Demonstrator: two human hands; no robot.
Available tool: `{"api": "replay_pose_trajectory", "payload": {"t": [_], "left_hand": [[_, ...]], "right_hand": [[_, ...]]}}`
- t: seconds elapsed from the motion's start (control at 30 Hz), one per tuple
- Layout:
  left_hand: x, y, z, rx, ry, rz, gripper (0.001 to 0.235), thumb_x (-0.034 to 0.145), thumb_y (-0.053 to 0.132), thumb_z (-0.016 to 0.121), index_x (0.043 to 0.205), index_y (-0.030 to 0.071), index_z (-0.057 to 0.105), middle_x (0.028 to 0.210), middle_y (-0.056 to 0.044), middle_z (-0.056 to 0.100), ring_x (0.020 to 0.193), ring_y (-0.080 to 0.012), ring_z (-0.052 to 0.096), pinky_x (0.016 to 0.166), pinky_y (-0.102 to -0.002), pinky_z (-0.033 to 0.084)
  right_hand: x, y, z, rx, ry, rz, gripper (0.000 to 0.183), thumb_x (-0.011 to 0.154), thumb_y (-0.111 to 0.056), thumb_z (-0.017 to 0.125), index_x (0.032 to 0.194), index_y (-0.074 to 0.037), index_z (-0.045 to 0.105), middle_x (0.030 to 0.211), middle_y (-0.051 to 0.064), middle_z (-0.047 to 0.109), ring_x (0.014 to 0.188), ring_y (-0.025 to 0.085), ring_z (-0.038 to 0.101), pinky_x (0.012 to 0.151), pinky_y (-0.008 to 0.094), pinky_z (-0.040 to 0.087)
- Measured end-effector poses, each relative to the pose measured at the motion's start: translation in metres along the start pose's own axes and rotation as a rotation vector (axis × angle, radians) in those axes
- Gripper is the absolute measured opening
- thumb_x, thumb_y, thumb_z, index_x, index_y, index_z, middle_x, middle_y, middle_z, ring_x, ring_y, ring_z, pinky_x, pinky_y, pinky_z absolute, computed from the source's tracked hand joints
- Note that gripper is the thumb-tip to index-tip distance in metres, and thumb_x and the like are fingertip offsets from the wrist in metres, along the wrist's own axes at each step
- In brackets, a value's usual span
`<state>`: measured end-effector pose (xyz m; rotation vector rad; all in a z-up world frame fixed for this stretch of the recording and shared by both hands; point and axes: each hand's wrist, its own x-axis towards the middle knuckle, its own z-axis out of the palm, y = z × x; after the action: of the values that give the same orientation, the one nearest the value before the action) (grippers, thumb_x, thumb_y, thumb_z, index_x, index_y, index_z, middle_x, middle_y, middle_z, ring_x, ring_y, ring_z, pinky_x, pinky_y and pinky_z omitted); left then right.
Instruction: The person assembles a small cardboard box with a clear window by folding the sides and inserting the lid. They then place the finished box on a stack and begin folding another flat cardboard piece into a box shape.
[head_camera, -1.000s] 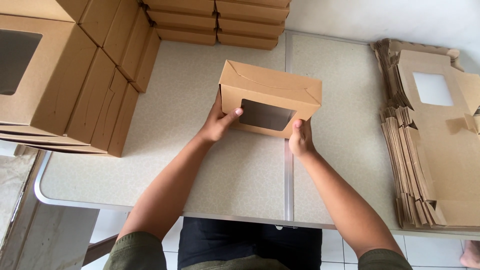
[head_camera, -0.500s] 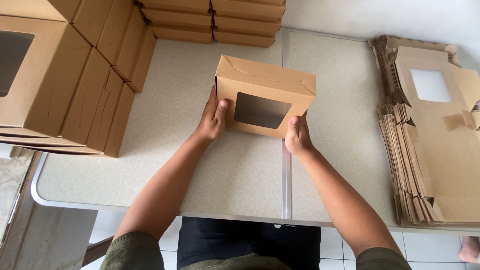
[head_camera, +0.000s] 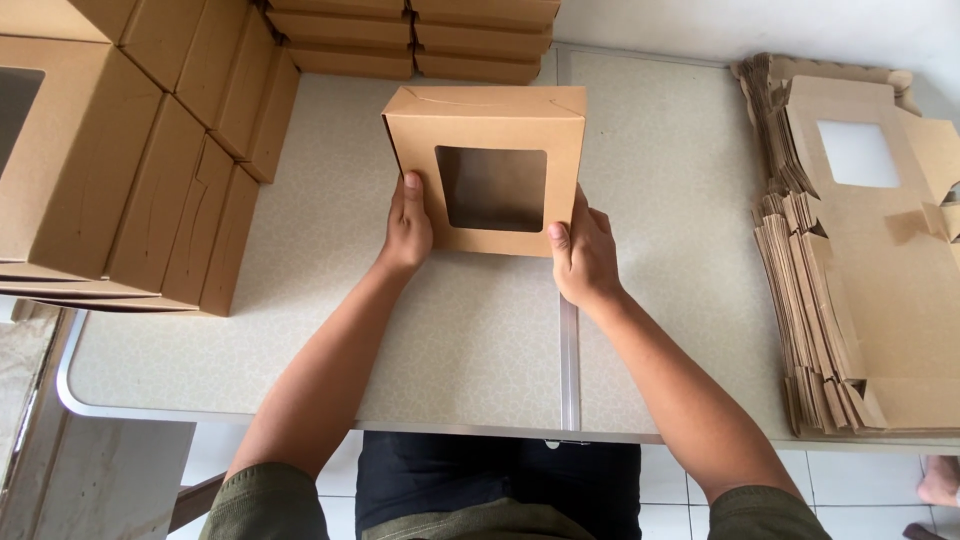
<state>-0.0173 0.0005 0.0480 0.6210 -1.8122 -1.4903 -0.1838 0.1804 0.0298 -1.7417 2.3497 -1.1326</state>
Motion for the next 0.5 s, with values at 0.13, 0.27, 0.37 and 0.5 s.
{"api": "replay_pose_trajectory", "payload": {"t": [0.13,0.27,0.37,0.5], "left_hand": [[-0.003,0.015,0.002,-0.004,-0.040,-0.074,0.078,0.111,0.058,0.023,0.162,0.000,0.014,0.164,-0.031,0.022,0.153,-0.0458,0.020,0.127,-0.057,0.017],[-0.008,0.030,0.005,-0.069,-0.111,-0.188,0.090,0.106,0.061,0.035,0.162,-0.002,0.006,0.166,-0.033,0.015,0.154,-0.0476,0.016,0.126,-0.059,0.014],[-0.002,-0.011,0.003,-0.273,-0.128,-0.154,0.079,0.104,0.047,0.057,0.158,0.003,0.019,0.154,-0.028,0.035,0.142,-0.0414,0.036,0.115,-0.058,0.032],[-0.011,0.004,0.012,-0.528,0.069,-0.313,0.085,0.099,0.044,0.065,0.160,0.005,0.020,0.151,-0.030,0.047,0.137,-0.0455,0.051,0.110,-0.062,0.045]], "right_hand": [[-0.003,0.015,0.005,-0.034,0.003,0.025,0.073,0.111,-0.049,0.014,0.158,0.006,0.024,0.142,0.027,0.057,0.123,0.038,0.061,0.113,0.048,0.032],[0.000,0.010,0.000,0.115,0.027,0.112,0.072,0.110,-0.053,0.016,0.155,0.001,0.031,0.127,0.029,0.062,0.114,0.044,0.063,0.107,0.053,0.038],[0.000,-0.002,-0.011,0.301,0.060,0.194,0.070,0.109,-0.054,0.018,0.155,-0.002,0.028,0.124,0.028,0.061,0.114,0.045,0.062,0.104,0.057,0.042],[-0.004,0.030,-0.005,0.525,0.102,0.271,0.071,0.107,-0.056,0.043,0.154,-0.004,0.029,0.114,0.012,0.059,0.104,0.026,0.061,0.102,0.046,0.047]]}}
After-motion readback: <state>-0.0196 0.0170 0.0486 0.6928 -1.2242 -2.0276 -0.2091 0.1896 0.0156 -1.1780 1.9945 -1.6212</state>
